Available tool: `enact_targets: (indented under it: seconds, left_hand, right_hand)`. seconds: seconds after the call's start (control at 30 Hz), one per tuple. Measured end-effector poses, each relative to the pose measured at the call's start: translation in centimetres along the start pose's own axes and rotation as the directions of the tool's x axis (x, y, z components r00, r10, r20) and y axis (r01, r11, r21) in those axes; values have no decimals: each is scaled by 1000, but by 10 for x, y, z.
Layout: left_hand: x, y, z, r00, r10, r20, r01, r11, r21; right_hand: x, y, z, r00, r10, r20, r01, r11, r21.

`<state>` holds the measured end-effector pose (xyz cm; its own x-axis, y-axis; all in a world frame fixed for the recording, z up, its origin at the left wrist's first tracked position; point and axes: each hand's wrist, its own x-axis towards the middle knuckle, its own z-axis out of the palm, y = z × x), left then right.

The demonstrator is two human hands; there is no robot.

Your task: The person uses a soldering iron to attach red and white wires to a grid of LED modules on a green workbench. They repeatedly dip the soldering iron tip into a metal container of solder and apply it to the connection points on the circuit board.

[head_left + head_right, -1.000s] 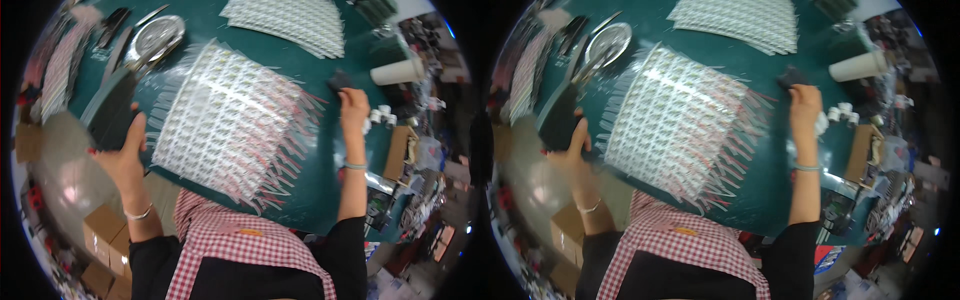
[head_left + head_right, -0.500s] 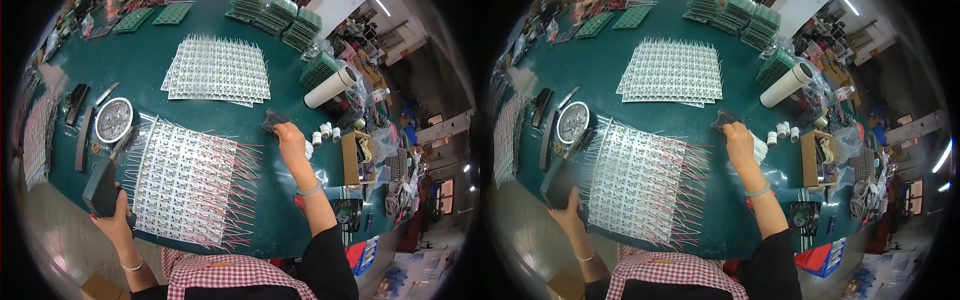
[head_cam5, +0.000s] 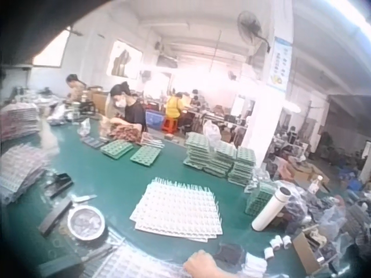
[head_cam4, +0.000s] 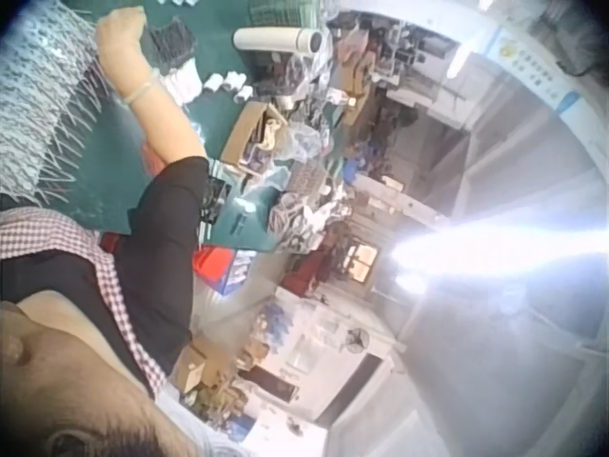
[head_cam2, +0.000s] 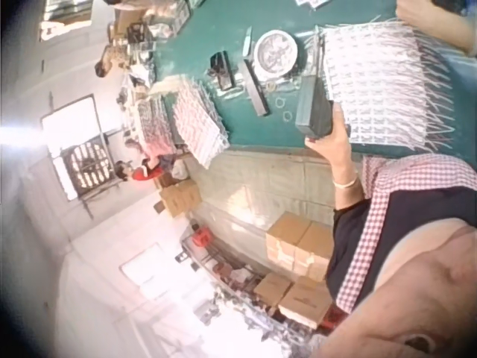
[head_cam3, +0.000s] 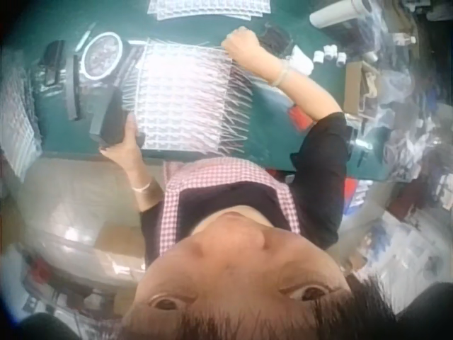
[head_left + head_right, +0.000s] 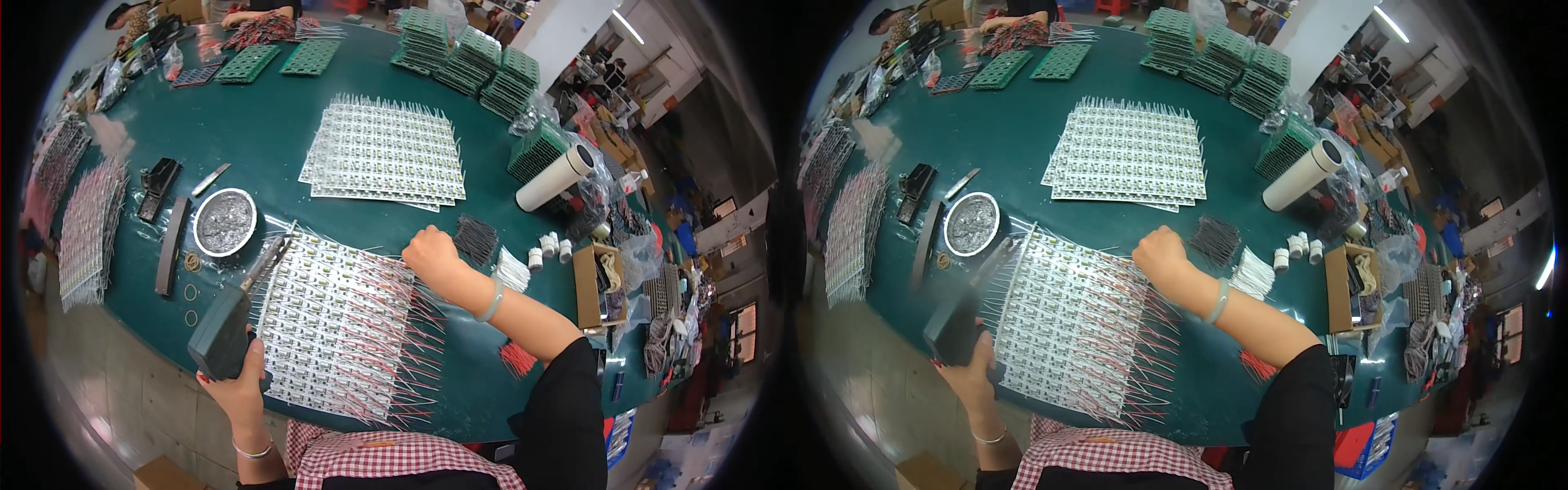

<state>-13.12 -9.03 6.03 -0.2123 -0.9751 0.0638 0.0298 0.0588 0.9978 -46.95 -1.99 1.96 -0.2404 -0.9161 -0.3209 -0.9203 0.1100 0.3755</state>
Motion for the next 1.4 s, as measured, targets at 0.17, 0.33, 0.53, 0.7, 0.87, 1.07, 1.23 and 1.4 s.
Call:
enact_targets:
  seconds: [0.17,0.33,0.53,0.7,0.87,1.07,1.23,1.4]
  left_hand:
    - [7,3,3,997,-51,-65,43,992,-119]
    - [13,-1,13,979,-201,18,197,930,-310]
    - [20,-9,26,937,-326,126,348,902,-254]
    - [18,-22,38,937,-326,126,339,935,-106]
    - [16,-26,50,937,-325,126,328,945,-9]
    - [9,-40,52,934,-333,129,327,943,70]
    - [6,-41,57,934,-317,164,300,947,120]
    - [8,-43,59,960,-207,186,178,971,162]
  right_hand:
    - [4,1,-11,998,-61,4,61,998,-8]
    - [10,5,13,945,11,-326,-2,1000,29]
    - [-3,-3,3,871,134,-473,150,844,515]
    - [3,-35,15,792,234,-564,279,684,675]
    - [8,-53,21,749,250,-613,306,690,656]
    - [8,-58,25,750,206,-628,314,725,613]
    - [6,-56,21,769,186,-612,295,745,598]
    - [7,-60,18,767,178,-616,290,760,581]
